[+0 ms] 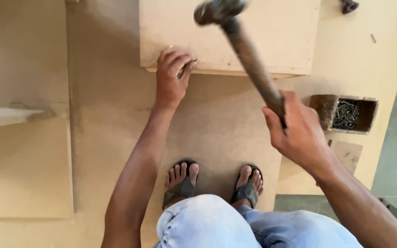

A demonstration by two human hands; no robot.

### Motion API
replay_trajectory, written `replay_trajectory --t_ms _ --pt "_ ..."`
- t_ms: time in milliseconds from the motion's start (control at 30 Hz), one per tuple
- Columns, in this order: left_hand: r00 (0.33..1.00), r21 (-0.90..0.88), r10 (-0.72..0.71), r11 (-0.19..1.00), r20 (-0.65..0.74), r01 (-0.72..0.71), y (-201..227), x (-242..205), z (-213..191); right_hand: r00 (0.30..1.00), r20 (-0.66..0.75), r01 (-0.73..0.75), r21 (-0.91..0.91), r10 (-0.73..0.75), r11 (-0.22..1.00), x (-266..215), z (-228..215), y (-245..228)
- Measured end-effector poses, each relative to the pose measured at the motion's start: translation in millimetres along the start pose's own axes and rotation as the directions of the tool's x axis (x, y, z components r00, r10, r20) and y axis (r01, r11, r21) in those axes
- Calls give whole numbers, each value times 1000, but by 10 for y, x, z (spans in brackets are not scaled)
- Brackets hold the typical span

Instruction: The person hammers nails into a wooden drawer using a hammer. They repeatedly pick nails from a container, position them on the drawer edge, and strike them until flush. The drawer remains on the floor throughout the process.

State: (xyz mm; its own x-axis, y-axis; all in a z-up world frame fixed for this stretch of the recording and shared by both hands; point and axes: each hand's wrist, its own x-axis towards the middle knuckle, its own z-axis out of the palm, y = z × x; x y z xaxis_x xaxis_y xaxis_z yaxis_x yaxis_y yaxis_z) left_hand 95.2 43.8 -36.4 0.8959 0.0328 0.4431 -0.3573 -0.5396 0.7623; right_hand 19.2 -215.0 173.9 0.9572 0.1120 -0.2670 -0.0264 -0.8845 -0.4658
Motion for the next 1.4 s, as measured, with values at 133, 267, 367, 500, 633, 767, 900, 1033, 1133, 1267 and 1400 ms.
replay_trajectory --t_ms 133,267,367,500,633,767,900,1033,1133,1267,1400 --pt "999 53 39 998 4 -39 -13 40 -33 995 -81 57 30 -54 998 -80 83 74" --pt "1000 10 18 1000 -21 -17 4 27 -23 983 181 19 -155 9 988 178 345 165" --pt "1000 7 7 1000 -5 -7 15 52 -25 990 133 52 -110 -37 993 162 288 184" --pt "999 -4 49 999 -14 -49 8 82 -38 992 -109 63 30 -59 998 -127 222 196" --pt "999 -34 41 999 -29 -42 34 84 -20 999 49 -18 -79 22 997 83 416 291" --pt "999 -8 37 999 -25 -37 33 91 -62 988 152 5 -137 16 991 192 387 294" --pt "999 -15 47 999 -20 -48 18 107 -23 975 -197 117 55 -104 992 -185 215 263" --pt "997 -4 65 998 -37 -65 10 71 -31 1000 23 10 107 -12 994 -8 449 339" --pt "999 -34 -19 999 -30 18 33 49 -8 985 139 123 -169 -100 978 185 581 321" --pt "1000 -31 23 999 -5 -23 16 41 -3 987 -99 129 -9 -129 992 0 347 380" --pt "991 262 81 959 111 -108 50 -192 -305 994 -106 5 345 34 939 -190 412 442"
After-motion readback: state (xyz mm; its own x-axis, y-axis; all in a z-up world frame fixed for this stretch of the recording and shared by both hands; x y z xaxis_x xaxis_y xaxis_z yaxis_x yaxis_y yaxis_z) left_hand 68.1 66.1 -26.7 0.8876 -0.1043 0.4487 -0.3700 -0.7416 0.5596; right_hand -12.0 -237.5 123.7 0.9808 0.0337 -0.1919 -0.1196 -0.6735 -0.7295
